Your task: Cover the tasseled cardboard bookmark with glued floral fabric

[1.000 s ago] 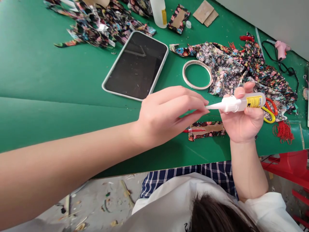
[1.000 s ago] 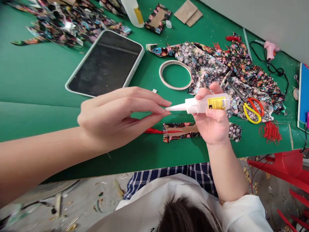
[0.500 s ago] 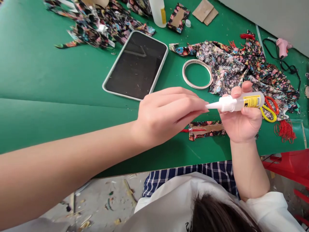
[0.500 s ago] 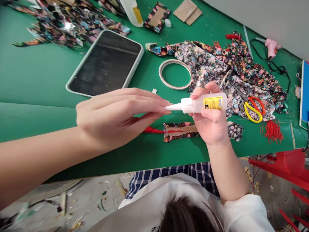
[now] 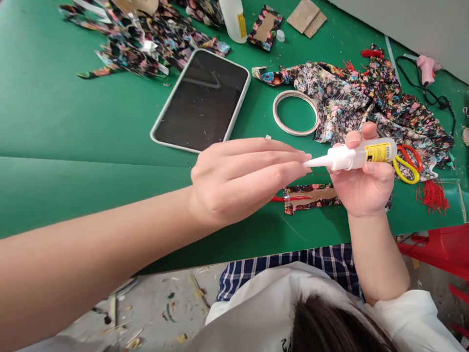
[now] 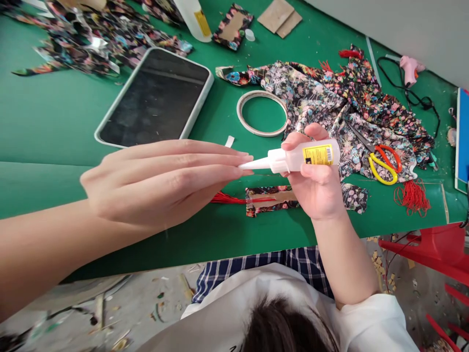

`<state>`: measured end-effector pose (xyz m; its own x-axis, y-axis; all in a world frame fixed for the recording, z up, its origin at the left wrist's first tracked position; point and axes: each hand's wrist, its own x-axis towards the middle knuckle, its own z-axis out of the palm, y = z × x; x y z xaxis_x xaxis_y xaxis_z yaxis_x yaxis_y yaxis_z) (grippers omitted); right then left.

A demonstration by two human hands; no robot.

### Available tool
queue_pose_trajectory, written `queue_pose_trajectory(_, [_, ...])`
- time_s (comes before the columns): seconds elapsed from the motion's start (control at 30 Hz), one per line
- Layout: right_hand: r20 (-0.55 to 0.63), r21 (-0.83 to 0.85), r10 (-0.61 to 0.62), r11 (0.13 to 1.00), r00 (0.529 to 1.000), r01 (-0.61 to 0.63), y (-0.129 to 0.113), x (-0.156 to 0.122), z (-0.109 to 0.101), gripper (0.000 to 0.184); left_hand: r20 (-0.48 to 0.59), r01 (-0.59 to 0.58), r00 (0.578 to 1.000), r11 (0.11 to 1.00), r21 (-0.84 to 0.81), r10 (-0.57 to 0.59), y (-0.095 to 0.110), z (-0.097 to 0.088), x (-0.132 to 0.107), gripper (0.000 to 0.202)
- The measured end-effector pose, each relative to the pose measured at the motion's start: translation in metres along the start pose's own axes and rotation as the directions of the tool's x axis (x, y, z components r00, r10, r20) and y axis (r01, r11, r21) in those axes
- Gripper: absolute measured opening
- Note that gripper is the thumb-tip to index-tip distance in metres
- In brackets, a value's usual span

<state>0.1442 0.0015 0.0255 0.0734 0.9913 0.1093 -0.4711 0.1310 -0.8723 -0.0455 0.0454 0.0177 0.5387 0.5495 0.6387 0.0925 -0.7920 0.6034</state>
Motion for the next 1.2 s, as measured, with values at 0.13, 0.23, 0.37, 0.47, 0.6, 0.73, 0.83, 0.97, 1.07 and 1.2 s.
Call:
queue_pose_trajectory(0.13, [0.013,0.000,0.002,1.000,1.000,-0.002,0.000,0.001,-0.001,0.035,0.030,0.047,0.998,0.999,-0.016,-0.047,-0.001,0.000,0.001,0.016])
queue_pose_trajectory(0.23, [-0.007,-0.027,0.023,0.999,1.000,-0.023,0.001,0.001,-0.002,0.037,0.038,0.029,0.999,1.000,0.010,-0.030,-0.001,0.000,0.001,0.016])
queue_pose_trajectory(0.37, [0.000,-0.049,0.019,0.999,1.000,-0.019,0.000,0.000,-0.003,0.037,-0.091,-0.080,0.992,0.993,0.086,0.088,0.004,0.002,0.003,0.018])
queue_pose_trajectory(0.47, [-0.002,-0.055,0.018,0.998,1.000,-0.018,0.000,-0.001,-0.003,0.036,-0.113,-0.006,0.993,0.986,0.169,0.025,0.009,0.003,0.003,0.011])
queue_pose_trajectory(0.6, [0.003,-0.060,0.006,0.998,1.000,-0.006,-0.001,-0.001,-0.003,0.036,-0.092,-0.098,0.989,0.977,0.192,0.117,0.007,0.003,0.003,0.014])
queue_pose_trajectory(0.73, [-0.010,-0.053,0.006,0.999,1.000,-0.006,-0.001,-0.001,-0.001,0.033,-0.077,-0.253,0.957,0.934,0.253,0.280,0.000,0.001,0.003,0.018])
queue_pose_trajectory(0.83, [-0.033,-0.071,0.021,0.997,0.999,-0.024,0.000,-0.001,-0.002,0.034,-0.069,-0.288,0.947,0.923,0.256,0.315,-0.004,0.001,0.004,0.020])
queue_pose_trajectory(0.97, [-0.043,-0.077,0.050,0.996,0.998,-0.053,0.001,-0.001,-0.004,0.034,-0.058,-0.337,0.928,0.898,0.283,0.367,-0.006,0.001,0.002,0.018])
queue_pose_trajectory(1.07, [-0.061,-0.039,0.078,0.996,0.995,-0.081,0.000,-0.001,-0.002,0.034,-0.044,-0.348,0.925,0.889,0.297,0.377,-0.006,0.000,0.002,0.015])
queue_pose_trajectory(1.2, [-0.123,0.024,0.110,0.994,0.986,-0.108,-0.002,-0.001,0.005,0.029,-0.053,-0.282,0.948,0.903,0.323,0.315,-0.002,0.002,0.002,0.014])
